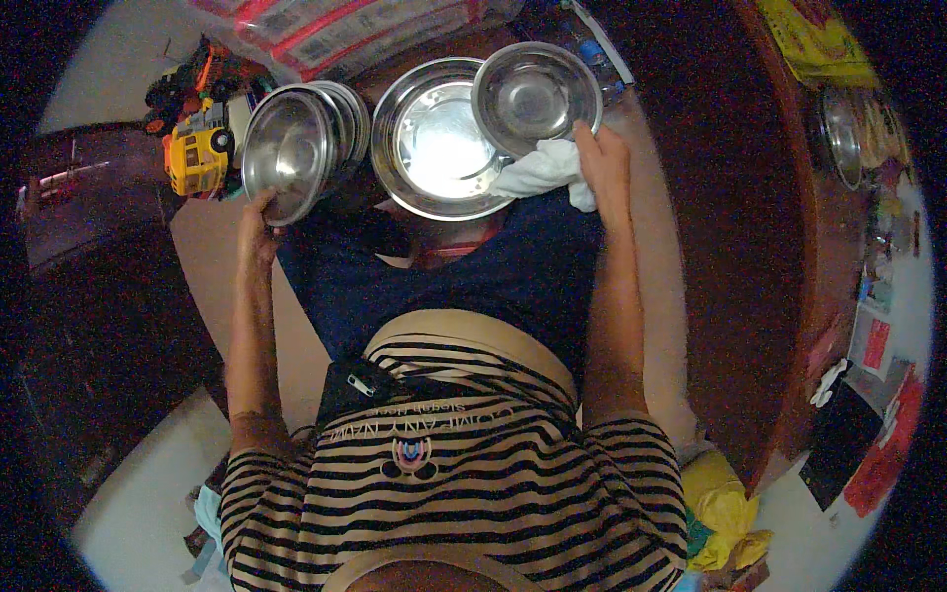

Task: The person wipes several metal bowls with a cloth, handling them one at a time and stacking them.

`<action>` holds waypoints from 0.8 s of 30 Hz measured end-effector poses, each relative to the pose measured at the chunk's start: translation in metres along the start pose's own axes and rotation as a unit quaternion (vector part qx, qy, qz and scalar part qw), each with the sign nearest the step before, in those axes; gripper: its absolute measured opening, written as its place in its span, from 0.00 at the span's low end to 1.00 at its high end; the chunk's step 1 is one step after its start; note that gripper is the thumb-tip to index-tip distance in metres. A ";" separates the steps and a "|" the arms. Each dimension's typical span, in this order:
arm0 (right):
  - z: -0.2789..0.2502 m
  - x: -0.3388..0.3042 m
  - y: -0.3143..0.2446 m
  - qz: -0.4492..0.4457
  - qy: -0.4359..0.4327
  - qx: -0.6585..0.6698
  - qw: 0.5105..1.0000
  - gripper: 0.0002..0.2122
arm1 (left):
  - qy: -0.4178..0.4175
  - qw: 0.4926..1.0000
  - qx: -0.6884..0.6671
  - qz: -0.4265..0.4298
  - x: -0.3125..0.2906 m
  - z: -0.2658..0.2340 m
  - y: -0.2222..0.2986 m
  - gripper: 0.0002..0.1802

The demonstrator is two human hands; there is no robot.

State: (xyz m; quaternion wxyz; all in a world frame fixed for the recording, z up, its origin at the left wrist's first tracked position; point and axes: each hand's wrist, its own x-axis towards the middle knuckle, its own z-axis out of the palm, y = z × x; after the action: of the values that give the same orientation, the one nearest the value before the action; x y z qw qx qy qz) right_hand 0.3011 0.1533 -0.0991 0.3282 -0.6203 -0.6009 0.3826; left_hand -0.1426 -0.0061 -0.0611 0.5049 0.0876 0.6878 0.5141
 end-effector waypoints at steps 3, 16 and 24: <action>0.008 -0.006 -0.023 0.039 -0.030 0.009 0.999 0.14 | 0.032 0.999 0.002 -0.016 0.020 -0.013 0.002 0.09; 0.025 -0.006 -0.006 0.034 -0.078 0.022 0.996 0.16 | 0.023 0.982 0.184 0.025 0.015 0.004 0.028 0.12; 0.025 -0.012 -0.017 0.022 -0.095 0.053 0.994 0.15 | 0.092 0.966 0.204 0.126 -0.009 -0.008 0.038 0.17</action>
State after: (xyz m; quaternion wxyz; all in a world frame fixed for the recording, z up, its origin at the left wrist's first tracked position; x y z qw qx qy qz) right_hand 0.2710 0.1414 -0.0954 0.2938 -0.5760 -0.5945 0.4779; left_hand -0.1592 0.0006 -0.0259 0.3418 0.2271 0.8050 0.4285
